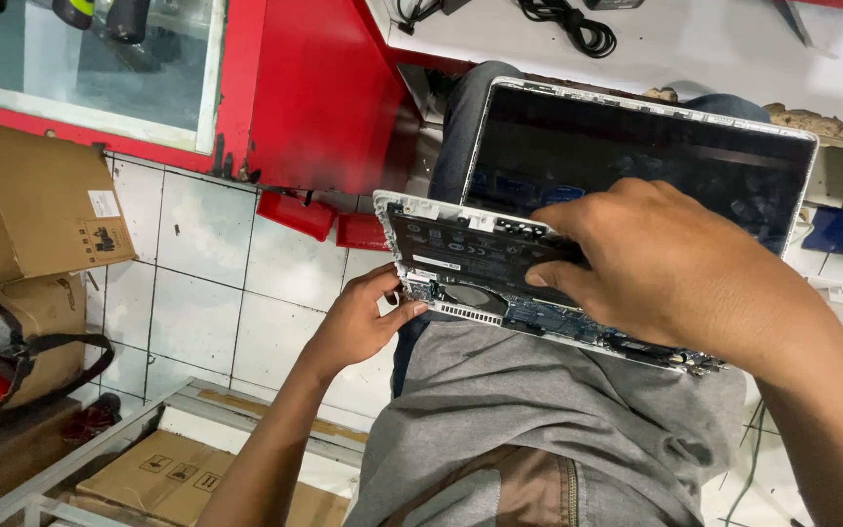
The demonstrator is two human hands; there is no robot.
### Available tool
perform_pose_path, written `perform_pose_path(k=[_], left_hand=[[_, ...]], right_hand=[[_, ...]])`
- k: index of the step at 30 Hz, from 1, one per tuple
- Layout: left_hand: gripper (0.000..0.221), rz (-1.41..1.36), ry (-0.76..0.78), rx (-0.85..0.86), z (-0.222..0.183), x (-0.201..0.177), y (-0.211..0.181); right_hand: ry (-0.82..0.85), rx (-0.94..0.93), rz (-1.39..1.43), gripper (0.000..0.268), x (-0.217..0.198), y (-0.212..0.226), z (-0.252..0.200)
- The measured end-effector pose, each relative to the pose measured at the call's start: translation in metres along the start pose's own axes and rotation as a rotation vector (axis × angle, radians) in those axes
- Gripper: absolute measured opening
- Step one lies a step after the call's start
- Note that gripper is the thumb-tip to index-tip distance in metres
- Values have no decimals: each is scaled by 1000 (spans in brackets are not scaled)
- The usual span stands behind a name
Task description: Assembling and testing internal laptop components to verify functionality.
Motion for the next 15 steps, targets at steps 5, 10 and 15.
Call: perform_pose_path(k=[5, 10, 15], left_hand=[[20, 33, 11, 10, -2, -1, 5], [20, -90, -18, 278, 4, -9, -25], [32, -78, 142, 410, 9, -17, -45]], right_hand=[[-1, 25, 10, 54, 1, 7, -13], [-18, -82, -132, 50, 59, 20, -54], [-495, -326, -78, 61, 128, 44, -86]])
Point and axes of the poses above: each hand's wrist, its own z-axis towards the middle knuckle, its own x-axis out of the palm, y = z × x, the point moved 6 cm from there along z, towards the middle knuckle, and after that the axes turned 8 degrees about x, right-handed, at the moved point
